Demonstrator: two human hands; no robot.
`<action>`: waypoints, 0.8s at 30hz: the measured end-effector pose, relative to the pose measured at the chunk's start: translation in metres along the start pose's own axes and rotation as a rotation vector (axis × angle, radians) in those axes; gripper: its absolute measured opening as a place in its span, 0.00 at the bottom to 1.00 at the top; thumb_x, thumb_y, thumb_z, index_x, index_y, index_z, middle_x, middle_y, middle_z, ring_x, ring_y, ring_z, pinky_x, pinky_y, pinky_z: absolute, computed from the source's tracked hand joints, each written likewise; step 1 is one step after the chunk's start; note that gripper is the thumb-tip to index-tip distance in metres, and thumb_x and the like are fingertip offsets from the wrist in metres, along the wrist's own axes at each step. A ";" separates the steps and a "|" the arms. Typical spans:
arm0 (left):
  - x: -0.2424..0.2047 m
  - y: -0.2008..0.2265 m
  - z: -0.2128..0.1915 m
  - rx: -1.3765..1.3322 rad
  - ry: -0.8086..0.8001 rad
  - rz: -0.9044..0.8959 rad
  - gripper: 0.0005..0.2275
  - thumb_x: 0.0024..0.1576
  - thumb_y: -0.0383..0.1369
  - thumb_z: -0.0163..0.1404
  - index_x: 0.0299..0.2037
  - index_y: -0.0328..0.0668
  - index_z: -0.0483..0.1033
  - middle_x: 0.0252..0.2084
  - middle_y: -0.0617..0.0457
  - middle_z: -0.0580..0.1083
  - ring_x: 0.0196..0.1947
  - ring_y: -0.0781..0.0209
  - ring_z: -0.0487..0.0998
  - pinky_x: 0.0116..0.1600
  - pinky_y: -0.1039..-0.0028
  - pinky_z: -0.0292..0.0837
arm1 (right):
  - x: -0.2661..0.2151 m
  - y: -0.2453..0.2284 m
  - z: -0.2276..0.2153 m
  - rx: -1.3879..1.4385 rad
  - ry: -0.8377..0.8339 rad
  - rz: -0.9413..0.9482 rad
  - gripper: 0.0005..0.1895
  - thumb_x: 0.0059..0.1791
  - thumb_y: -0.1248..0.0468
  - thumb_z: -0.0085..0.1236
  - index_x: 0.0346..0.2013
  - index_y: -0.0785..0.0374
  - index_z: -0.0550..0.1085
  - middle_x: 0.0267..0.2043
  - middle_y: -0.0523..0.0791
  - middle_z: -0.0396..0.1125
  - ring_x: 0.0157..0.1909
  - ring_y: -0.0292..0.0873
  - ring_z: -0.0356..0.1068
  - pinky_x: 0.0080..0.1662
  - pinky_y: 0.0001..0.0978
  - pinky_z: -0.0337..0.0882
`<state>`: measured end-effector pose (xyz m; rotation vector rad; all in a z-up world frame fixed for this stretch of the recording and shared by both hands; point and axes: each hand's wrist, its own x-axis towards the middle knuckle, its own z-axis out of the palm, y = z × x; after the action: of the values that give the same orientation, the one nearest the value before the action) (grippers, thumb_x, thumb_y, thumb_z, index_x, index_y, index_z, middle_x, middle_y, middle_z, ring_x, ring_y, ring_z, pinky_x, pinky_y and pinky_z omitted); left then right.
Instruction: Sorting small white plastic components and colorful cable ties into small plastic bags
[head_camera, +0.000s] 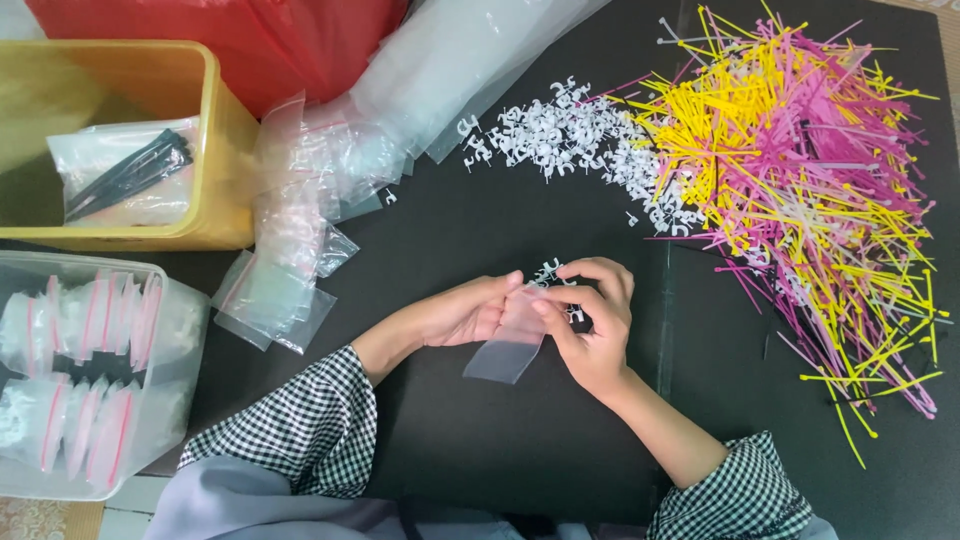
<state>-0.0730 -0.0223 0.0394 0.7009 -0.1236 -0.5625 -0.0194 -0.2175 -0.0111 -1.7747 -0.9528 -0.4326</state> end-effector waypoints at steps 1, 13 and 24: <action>0.000 -0.002 0.000 -0.001 0.000 -0.001 0.20 0.69 0.45 0.39 0.41 0.33 0.74 0.34 0.46 0.75 0.43 0.58 0.81 0.56 0.63 0.77 | 0.000 0.001 0.000 0.000 0.000 0.002 0.04 0.50 0.62 0.65 0.38 0.55 0.79 0.47 0.41 0.69 0.57 0.45 0.64 0.62 0.43 0.56; 0.003 -0.012 -0.021 0.177 -0.030 0.019 0.25 0.68 0.53 0.39 0.49 0.38 0.78 0.44 0.46 0.78 0.53 0.56 0.79 0.64 0.57 0.70 | 0.001 0.000 -0.001 -0.039 0.042 -0.064 0.16 0.51 0.57 0.64 0.50 0.60 0.75 0.49 0.42 0.69 0.57 0.44 0.66 0.61 0.43 0.56; 0.001 0.003 -0.004 0.240 -0.036 0.020 0.24 0.67 0.50 0.41 0.39 0.34 0.77 0.35 0.45 0.72 0.47 0.52 0.79 0.64 0.46 0.67 | -0.001 -0.002 -0.001 0.039 -0.130 -0.066 0.07 0.48 0.57 0.59 0.36 0.53 0.73 0.56 0.44 0.64 0.64 0.50 0.59 0.64 0.47 0.52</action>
<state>-0.0695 -0.0191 0.0381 0.9223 -0.2340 -0.5457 -0.0219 -0.2183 -0.0102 -1.7565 -1.1062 -0.3402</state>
